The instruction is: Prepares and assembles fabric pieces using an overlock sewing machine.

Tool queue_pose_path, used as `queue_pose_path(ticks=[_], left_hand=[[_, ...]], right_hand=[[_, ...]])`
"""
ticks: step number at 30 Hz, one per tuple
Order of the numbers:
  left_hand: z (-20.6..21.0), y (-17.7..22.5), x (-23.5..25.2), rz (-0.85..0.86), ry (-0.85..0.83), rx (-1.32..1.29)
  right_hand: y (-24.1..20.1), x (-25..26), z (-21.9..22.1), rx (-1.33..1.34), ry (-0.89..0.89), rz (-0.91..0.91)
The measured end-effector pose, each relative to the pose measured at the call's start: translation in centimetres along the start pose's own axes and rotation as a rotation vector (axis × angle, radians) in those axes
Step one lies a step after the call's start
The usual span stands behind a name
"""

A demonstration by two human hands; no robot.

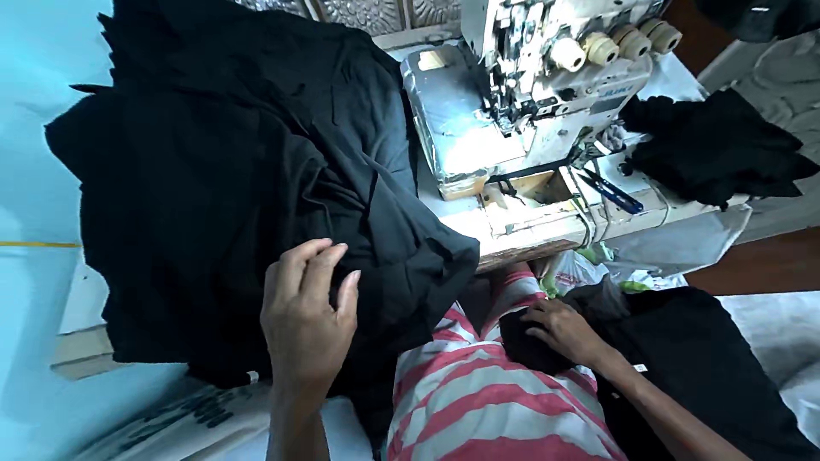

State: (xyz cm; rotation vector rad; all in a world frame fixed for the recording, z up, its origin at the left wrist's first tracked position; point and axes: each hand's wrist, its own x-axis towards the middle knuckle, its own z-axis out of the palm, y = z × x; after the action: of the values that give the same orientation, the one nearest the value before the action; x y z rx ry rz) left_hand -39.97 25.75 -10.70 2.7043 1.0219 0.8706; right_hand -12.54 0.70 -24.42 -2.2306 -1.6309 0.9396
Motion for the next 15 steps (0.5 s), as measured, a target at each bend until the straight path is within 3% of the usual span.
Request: queue_pose_path(ticks=[3,9,15], left_hand=[[-0.1,0.4,-0.5,0.032,-0.019,-0.013],[-1.2,0.7,-1.6,0.037,-0.039,-0.001],[-1.0,2.2,-2.5,0.115,-0.067,-0.067]], right_hand=[[-0.2,1.4,1.5,-0.079,0.055,0.003],[-1.4,3.6,0.5,-0.074,-0.112,0.014],[0.4,2.1,3.0,-0.158,0.380,-0.284]])
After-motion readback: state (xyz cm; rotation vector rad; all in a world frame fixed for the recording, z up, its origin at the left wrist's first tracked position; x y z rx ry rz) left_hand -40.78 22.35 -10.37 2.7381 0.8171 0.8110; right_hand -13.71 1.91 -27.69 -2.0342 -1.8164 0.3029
